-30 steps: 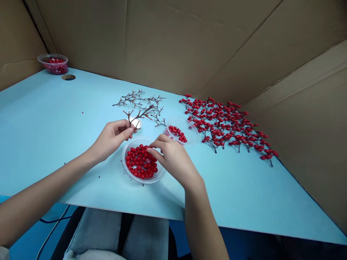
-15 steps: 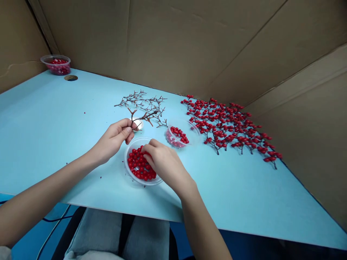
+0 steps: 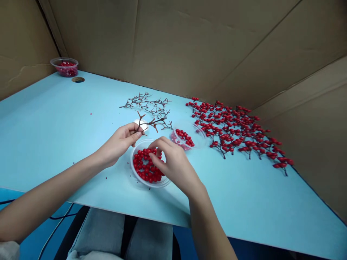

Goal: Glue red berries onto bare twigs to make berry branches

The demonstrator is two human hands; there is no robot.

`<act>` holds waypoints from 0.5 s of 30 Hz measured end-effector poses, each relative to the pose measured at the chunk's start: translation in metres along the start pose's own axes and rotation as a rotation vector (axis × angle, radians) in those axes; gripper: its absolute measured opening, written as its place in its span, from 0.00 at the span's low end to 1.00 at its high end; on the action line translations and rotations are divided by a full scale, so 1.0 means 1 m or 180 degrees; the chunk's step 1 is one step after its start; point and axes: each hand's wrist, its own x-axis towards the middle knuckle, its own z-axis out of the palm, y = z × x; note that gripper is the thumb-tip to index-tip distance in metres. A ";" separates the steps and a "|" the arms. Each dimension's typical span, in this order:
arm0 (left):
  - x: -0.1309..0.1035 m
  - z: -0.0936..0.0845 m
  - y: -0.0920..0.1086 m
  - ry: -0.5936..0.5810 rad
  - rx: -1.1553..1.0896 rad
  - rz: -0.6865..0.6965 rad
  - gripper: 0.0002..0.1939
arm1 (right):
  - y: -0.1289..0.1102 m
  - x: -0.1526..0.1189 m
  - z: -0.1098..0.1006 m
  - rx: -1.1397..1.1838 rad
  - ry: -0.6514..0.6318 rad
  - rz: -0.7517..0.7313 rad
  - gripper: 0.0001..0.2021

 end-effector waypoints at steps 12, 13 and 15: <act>-0.005 0.001 -0.002 -0.0455 -0.0657 -0.0284 0.08 | -0.006 -0.002 0.009 0.0708 0.1559 -0.0255 0.05; -0.005 0.000 -0.003 -0.0471 -0.0687 -0.0286 0.08 | -0.006 -0.002 0.010 0.0765 0.1565 -0.0286 0.05; -0.005 0.000 -0.003 -0.0490 -0.0741 -0.0282 0.09 | -0.005 -0.002 0.011 0.0914 0.1595 -0.0335 0.06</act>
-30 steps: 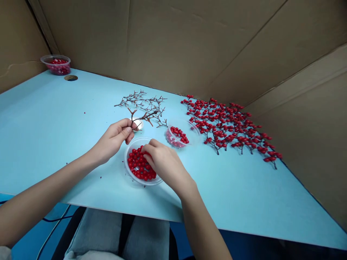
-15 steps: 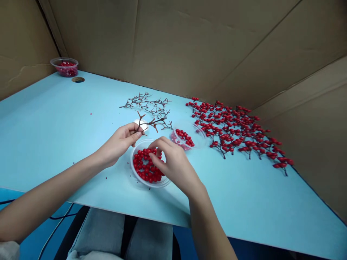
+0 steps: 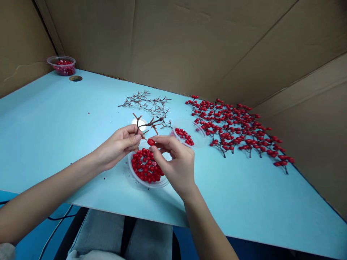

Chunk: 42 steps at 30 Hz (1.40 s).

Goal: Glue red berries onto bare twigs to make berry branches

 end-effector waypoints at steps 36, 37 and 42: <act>0.000 0.005 -0.008 0.0471 -0.0204 0.0173 0.10 | 0.003 -0.004 0.010 0.1013 0.0301 0.0510 0.07; 0.000 0.005 -0.008 0.0466 -0.0197 0.0179 0.10 | 0.003 -0.004 0.010 0.1001 0.0301 0.0521 0.07; 0.000 0.005 -0.006 0.0487 -0.0154 0.0219 0.10 | 0.003 -0.005 0.012 0.0941 0.0312 0.0574 0.06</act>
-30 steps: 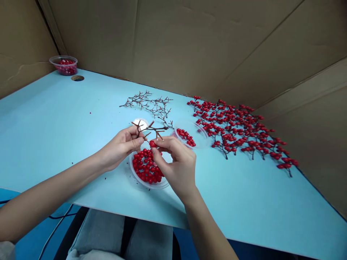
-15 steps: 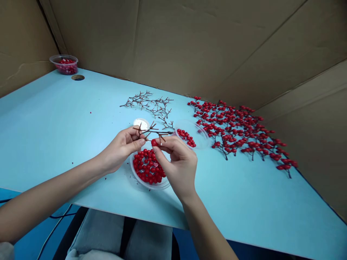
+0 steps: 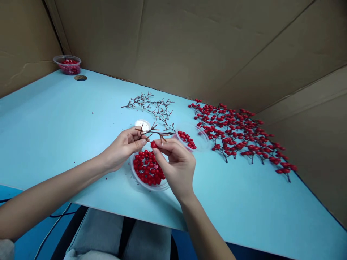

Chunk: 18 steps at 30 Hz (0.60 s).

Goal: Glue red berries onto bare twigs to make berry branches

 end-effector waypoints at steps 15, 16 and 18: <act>-0.002 0.001 0.002 -0.0181 0.0011 0.0078 0.10 | 0.004 -0.001 0.004 0.0059 0.0070 -0.0104 0.06; -0.002 0.001 0.002 -0.0202 0.0013 0.0088 0.10 | 0.004 -0.001 0.004 0.0068 0.0075 -0.0102 0.06; -0.002 0.001 0.002 -0.0227 0.0037 0.0106 0.09 | 0.005 -0.002 0.005 0.0056 0.0090 -0.0091 0.06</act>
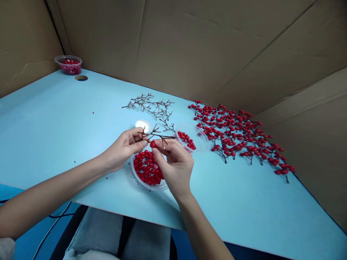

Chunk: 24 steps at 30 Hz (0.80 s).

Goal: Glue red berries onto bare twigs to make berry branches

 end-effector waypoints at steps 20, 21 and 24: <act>0.003 -0.007 0.004 0.0110 0.0119 0.0074 0.07 | 0.000 0.014 -0.014 0.0553 -0.0616 0.0856 0.13; 0.004 -0.008 0.004 0.0137 0.0109 0.0094 0.06 | 0.000 0.016 -0.018 0.0340 -0.0743 0.0879 0.12; 0.006 -0.010 0.007 0.0224 0.0135 0.0034 0.04 | -0.003 0.020 -0.026 -0.0581 -0.1204 0.0634 0.04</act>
